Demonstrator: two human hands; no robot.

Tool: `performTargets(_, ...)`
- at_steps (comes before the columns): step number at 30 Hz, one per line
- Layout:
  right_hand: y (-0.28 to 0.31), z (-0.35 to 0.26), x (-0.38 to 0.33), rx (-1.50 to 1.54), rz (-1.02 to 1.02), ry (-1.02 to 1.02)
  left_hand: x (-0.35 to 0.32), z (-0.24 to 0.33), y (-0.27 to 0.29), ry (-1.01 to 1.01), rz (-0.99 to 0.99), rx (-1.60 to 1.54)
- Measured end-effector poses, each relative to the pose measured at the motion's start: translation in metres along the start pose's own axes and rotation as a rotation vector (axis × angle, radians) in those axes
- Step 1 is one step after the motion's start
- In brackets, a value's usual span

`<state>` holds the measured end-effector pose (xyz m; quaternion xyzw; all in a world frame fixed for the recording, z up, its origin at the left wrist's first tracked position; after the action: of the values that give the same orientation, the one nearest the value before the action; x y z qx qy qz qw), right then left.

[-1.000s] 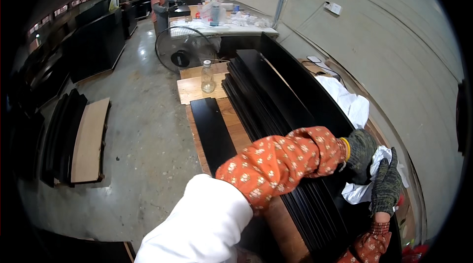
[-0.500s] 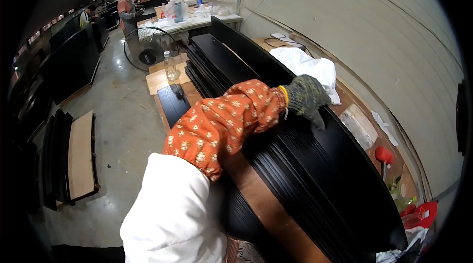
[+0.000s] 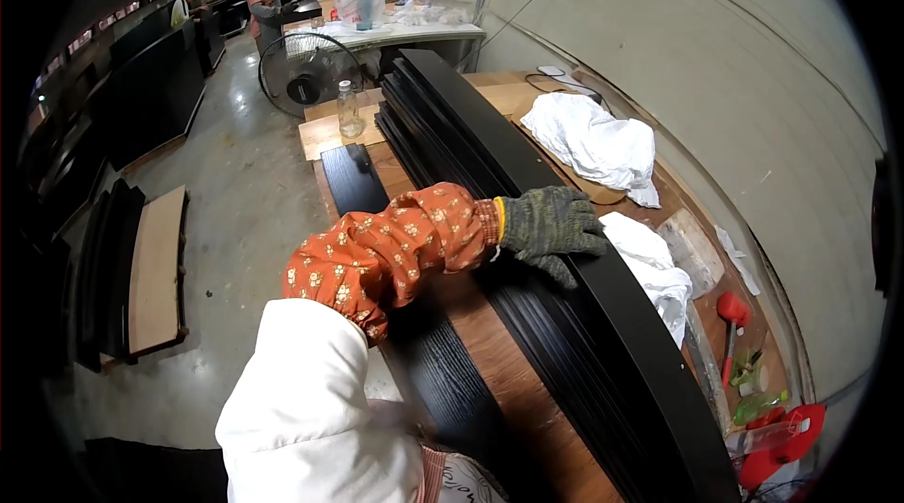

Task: The person sands black panels with a sanding block and wipes them down with a cloth on a workbench.

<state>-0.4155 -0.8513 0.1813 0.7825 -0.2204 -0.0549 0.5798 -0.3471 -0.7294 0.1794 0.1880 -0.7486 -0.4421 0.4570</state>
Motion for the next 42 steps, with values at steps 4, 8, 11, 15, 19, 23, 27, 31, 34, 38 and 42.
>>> performTargets(4,0.041,0.013,-0.098,-0.014,0.263,-0.12,0.011,-0.008,-0.013,0.031,0.003,-0.228)
performTargets(8,0.097,0.03,-0.264,-0.005,0.623,-0.36,0.026,-0.013,-0.025,0.151,-0.209,-0.253)
performTargets(11,0.075,0.0,-0.364,0.153,0.85,-0.566,0.043,-0.01,-0.02,0.076,-0.066,-0.252)
performTargets(15,-0.059,-0.038,-0.343,0.376,1.096,-0.507,0.005,-0.01,-0.009,-0.04,0.163,0.075)
performTargets(19,-0.148,-0.068,-0.321,-0.359,0.852,-0.515,-0.047,0.104,-0.053,-0.257,0.019,-0.246)
performTargets(23,-0.182,-0.069,-0.337,-0.373,0.697,-0.647,-0.088,0.215,-0.098,-0.29,-0.057,-0.651)
performTargets(27,-0.197,-0.012,-0.402,-0.214,0.661,-0.802,-0.103,0.229,-0.111,-0.163,-0.168,-0.545)
performTargets(31,-0.118,0.033,-0.51,-0.549,0.317,-1.148,-0.105,0.221,-0.112,-0.068,-0.211,-0.502)
performTargets(34,-0.076,0.063,-0.611,-0.838,0.396,-1.382,-0.105,0.222,-0.11,-0.091,-0.177,-0.464)
performTargets(38,-0.045,0.105,-0.734,-0.764,0.563,-1.734,-0.095,0.231,-0.102,-0.058,-0.206,-0.497)
performTargets(42,-0.04,0.112,-0.75,-0.655,0.689,-1.829,-0.097,0.232,-0.104,-0.074,-0.266,-0.487)
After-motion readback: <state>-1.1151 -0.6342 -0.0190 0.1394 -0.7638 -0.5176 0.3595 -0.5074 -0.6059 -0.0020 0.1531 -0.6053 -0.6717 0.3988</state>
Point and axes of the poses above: each hand's wrist, its own x-axis towards the middle knuckle, its own y-axis out of the back of the hand, z = x × y, the point moved 7 cm from there along x, towards the middle knuckle, and after that the axes turned 9 degrees about z, right-handed, at the moved point
